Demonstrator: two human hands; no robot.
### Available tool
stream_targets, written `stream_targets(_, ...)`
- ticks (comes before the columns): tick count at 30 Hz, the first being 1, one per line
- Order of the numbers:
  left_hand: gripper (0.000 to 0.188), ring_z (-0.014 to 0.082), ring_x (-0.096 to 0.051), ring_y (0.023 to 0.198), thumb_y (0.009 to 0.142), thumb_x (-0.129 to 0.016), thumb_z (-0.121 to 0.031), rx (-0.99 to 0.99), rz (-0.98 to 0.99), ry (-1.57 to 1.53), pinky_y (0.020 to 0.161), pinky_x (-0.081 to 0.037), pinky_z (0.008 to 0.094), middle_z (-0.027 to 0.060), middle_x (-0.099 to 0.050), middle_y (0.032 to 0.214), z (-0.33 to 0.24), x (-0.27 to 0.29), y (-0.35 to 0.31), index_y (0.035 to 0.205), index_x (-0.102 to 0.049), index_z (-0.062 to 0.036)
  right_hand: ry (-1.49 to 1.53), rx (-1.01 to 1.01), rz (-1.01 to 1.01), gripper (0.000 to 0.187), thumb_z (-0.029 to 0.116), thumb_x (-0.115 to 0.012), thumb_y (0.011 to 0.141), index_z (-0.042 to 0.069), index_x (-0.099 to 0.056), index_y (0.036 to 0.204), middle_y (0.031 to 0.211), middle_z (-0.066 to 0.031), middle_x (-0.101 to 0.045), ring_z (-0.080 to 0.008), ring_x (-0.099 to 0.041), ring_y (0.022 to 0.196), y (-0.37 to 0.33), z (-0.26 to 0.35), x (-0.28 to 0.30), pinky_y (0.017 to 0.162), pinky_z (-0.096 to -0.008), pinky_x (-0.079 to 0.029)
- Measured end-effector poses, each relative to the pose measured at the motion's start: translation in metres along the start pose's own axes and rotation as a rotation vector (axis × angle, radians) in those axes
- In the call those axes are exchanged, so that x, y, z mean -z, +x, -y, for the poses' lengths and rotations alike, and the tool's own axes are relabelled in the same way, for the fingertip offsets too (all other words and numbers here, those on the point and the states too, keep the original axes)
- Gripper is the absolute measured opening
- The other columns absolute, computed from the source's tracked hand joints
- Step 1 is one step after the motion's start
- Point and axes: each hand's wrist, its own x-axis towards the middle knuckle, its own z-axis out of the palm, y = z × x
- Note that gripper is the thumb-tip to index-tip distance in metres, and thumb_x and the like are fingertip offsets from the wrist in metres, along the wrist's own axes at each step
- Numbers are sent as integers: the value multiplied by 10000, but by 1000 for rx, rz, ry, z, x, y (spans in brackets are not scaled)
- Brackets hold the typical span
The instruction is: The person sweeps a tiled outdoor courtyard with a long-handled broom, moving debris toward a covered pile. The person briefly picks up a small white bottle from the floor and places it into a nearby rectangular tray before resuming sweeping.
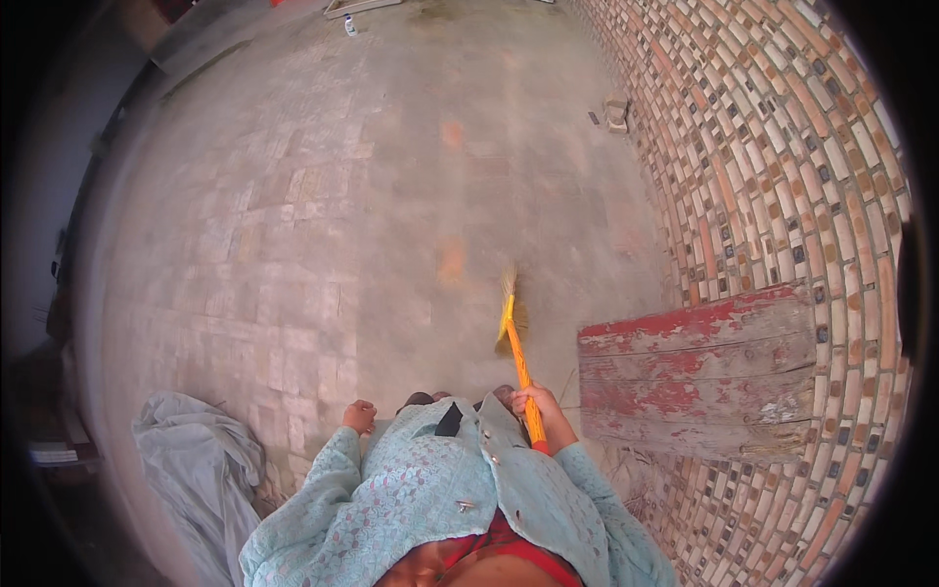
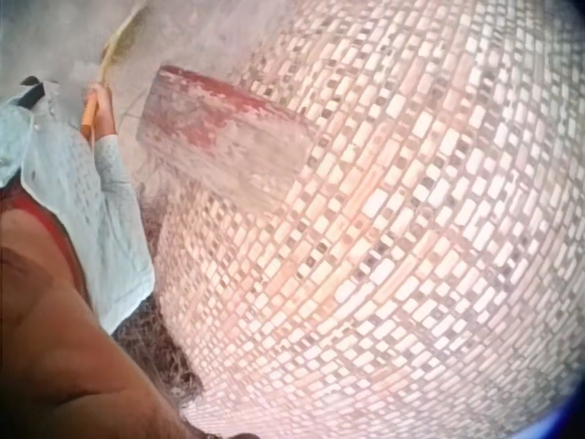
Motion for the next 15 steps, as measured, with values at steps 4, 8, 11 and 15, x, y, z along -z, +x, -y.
stream_targets(4,250,134,-514,441,712,-546,-157,-81,-7,9,368,-421,267,77,-561,612,-18,-16,-14,920,-538,-18,176,-6,248,240,-51,-441,706,68,-378,904,711,-77,-441,-77,-405,478,-4,44,-15,419,-192,-364)
stream_targets(8,248,147,-521,448,711,-540,-136,-75,-39,-52,374,-426,267,87,-557,613,-11,-11,1,926,-535,-12,15,56,306,297,-38,-439,711,81,-387,978,720,-70,-440,-65,-386,483,3,73,-46,425,-180,-347)
stream_targets(11,253,173,-532,447,719,-533,-133,12,-23,-75,365,-448,297,100,-550,627,-14,-6,17,941,-529,-12,-80,161,262,344,-32,-431,710,81,-392,1033,711,-54,-430,-53,-386,488,12,96,-71,421,-171,-330)
stream_targets(15,250,204,-541,442,734,-521,-135,155,34,-31,353,-470,343,114,-541,647,-38,-3,42,956,-519,-18,-146,258,161,387,-39,-446,689,92,-381,1047,733,-86,-449,-65,-395,485,26,128,-100,413,-188,-332)
